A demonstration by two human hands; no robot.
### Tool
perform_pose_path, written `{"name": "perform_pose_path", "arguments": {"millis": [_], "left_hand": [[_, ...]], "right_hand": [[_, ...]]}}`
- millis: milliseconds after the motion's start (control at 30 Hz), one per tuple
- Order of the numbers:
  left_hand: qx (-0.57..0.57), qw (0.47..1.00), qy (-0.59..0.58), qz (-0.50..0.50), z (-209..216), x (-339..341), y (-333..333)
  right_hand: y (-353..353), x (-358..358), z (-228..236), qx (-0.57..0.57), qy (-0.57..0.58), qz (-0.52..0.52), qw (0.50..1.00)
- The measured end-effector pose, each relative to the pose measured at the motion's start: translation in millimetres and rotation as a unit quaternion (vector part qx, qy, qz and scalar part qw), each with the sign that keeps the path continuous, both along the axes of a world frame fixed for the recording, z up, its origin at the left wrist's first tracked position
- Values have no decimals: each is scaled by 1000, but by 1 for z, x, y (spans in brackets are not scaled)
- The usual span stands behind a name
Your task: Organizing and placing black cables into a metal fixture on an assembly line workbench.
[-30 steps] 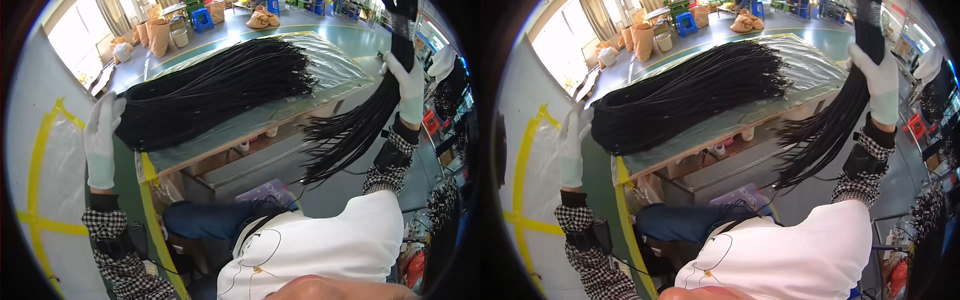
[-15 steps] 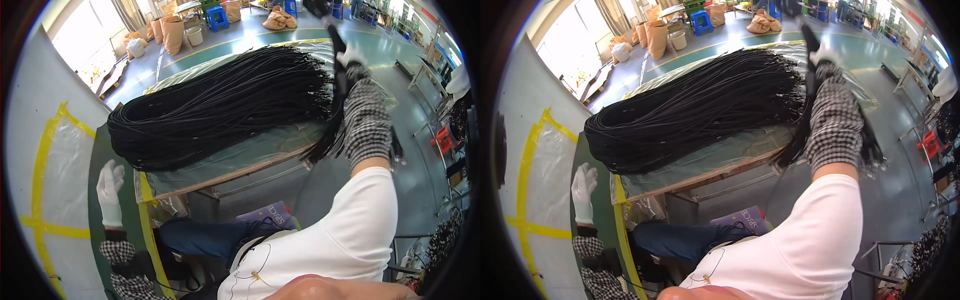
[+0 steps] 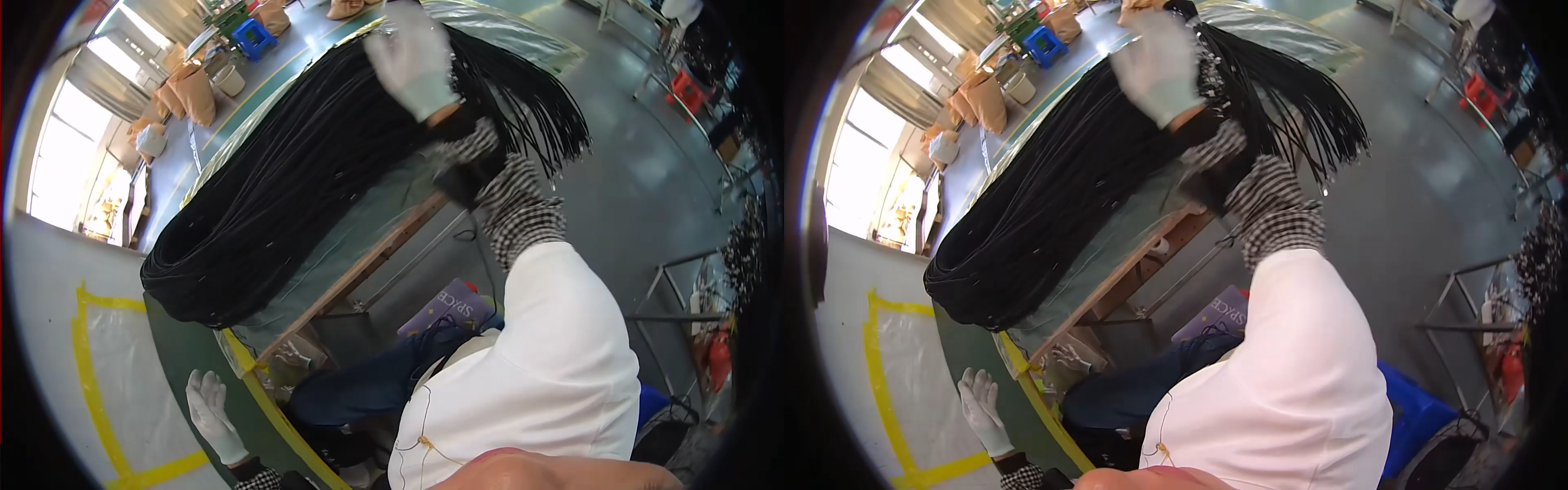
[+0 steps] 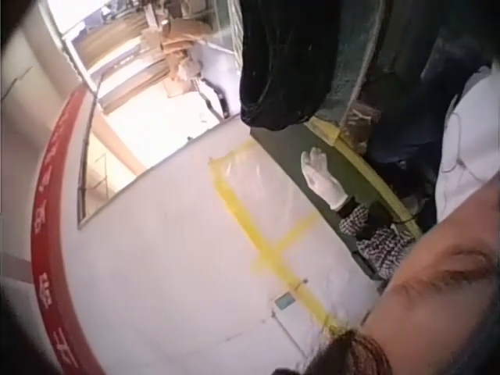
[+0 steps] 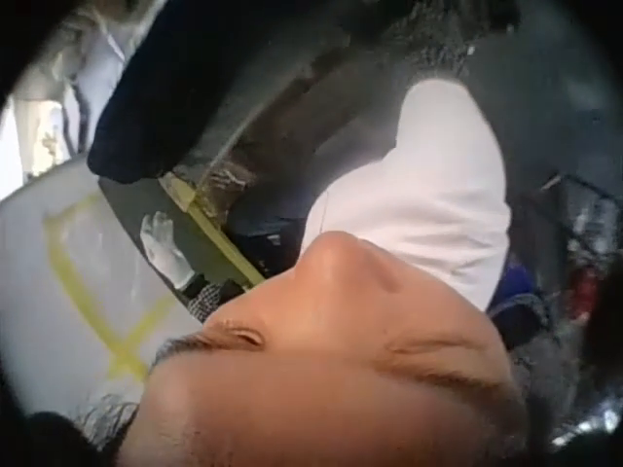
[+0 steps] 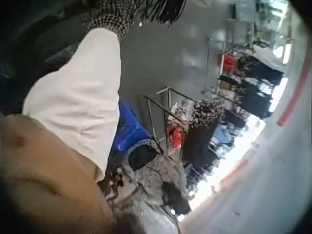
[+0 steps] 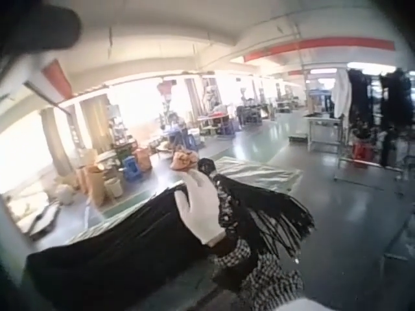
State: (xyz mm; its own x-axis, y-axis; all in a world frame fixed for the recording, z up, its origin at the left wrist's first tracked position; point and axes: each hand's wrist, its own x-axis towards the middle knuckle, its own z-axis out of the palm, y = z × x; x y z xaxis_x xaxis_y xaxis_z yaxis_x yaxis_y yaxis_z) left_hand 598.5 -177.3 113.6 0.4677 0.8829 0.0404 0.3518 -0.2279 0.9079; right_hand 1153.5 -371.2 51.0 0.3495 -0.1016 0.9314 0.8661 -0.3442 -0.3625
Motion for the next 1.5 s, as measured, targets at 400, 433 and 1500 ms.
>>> {"name": "perform_pose_path", "arguments": {"millis": [400,433,1500], "left_hand": [[40,999,10,6,13,-151,-51],[37,999,11,18,13,-170,-52],[94,976,-30,192,42,-423,-35]], "right_hand": [[218,-321,-47,-182,-154,238,942],[228,-329,-52,-198,-154,238,938],[344,-463,1,-284,61,414,863]]}}
